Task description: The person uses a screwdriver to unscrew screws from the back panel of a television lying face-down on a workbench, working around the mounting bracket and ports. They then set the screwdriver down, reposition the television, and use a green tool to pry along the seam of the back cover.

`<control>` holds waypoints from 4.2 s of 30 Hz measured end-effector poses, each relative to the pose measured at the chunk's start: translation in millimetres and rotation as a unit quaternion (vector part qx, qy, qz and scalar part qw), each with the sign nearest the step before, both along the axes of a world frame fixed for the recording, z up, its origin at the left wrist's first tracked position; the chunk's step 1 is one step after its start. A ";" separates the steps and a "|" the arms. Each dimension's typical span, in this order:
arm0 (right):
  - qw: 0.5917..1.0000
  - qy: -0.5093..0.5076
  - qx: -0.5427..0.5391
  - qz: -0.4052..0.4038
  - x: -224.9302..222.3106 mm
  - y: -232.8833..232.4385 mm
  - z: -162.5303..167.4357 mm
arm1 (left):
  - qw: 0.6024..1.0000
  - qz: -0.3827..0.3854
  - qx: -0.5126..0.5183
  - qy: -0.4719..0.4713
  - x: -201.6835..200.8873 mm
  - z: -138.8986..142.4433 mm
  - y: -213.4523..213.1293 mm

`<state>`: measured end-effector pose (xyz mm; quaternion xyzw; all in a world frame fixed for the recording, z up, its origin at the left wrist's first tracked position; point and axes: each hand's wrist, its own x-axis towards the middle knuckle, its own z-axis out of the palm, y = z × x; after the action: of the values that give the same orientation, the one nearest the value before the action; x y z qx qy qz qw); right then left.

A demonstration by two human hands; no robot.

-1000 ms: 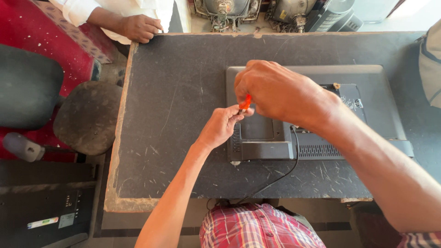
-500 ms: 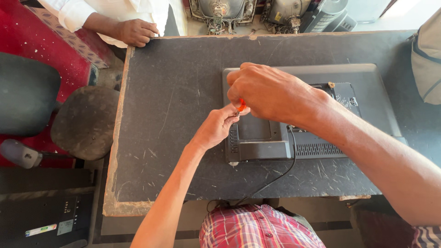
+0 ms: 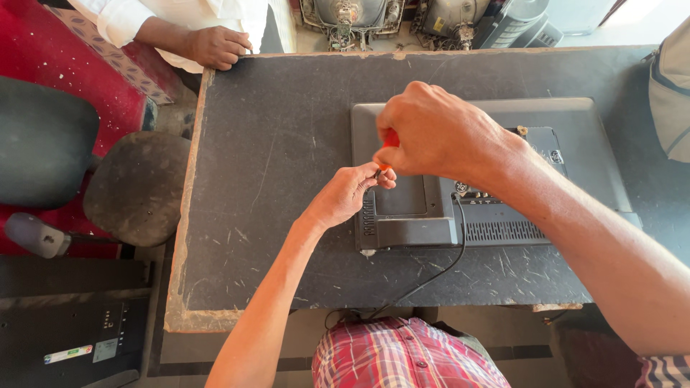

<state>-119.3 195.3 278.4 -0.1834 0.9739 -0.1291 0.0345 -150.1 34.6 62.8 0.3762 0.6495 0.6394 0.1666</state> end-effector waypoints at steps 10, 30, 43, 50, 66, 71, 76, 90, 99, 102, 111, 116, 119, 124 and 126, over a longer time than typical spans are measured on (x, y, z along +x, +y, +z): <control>0.999 -0.047 0.014 0.002 0.5 8.7 -10.1 | 0.995 -0.019 -0.003 -0.097 -0.9 -9.3 -2.9; 0.983 -0.004 0.059 0.176 -14.5 15.1 -28.4 | 0.994 0.107 0.034 0.005 -2.1 -27.7 3.9; 0.962 0.059 -0.063 0.259 -11.2 -0.7 -22.4 | 0.995 0.087 -0.049 0.009 3.8 1.3 -0.1; 0.982 -0.103 0.155 0.027 -16.5 -9.9 -20.5 | 0.988 0.116 -0.064 0.075 5.5 2.3 -0.9; 0.969 0.020 -0.010 0.247 -11.1 -1.0 -24.0 | 0.968 0.139 -0.186 0.098 41.2 -14.5 -19.9; 0.989 -0.024 0.069 0.129 -7.3 0.1 -31.6 | 0.955 0.164 -0.240 0.061 64.8 -37.4 -22.0; 0.977 -0.095 0.177 0.070 -13.4 -0.8 -20.9 | 0.947 0.160 -0.273 0.053 61.1 -37.7 -20.9; 0.980 -0.044 0.104 0.165 -8.9 6.6 -11.9 | 0.948 0.158 -0.259 0.093 53.7 -28.2 -21.2; 0.960 -0.154 0.230 0.037 -2.3 -0.2 -3.8 | 0.949 0.159 -0.256 0.089 54.2 -29.4 -20.6; 0.970 -0.025 0.090 0.224 -0.9 3.4 -2.1 | 0.948 0.158 -0.263 0.079 56.2 -24.4 -21.4; 0.998 -0.054 0.015 0.026 17.9 9.8 20.2 | 0.987 0.133 -0.068 0.060 44.4 9.0 -10.4; 0.994 -0.086 0.000 -0.063 28.8 7.5 29.8 | 0.992 0.112 -0.053 0.009 39.7 20.7 10.0; 0.992 -0.087 0.003 -0.087 35.3 6.5 28.4 | 0.993 0.101 -0.067 -0.004 43.3 22.0 13.3; 0.993 -0.089 -0.006 -0.080 38.3 8.0 21.7 | 0.992 0.104 -0.065 0.011 46.3 18.1 14.6; 0.991 -0.097 0.002 -0.090 38.3 8.2 19.6 | 0.992 0.105 -0.067 0.010 47.1 16.3 14.6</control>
<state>-81.1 203.5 298.1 -0.0815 0.9787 -0.1472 0.1178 -103.0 49.2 79.0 0.3004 0.7287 0.6043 0.1168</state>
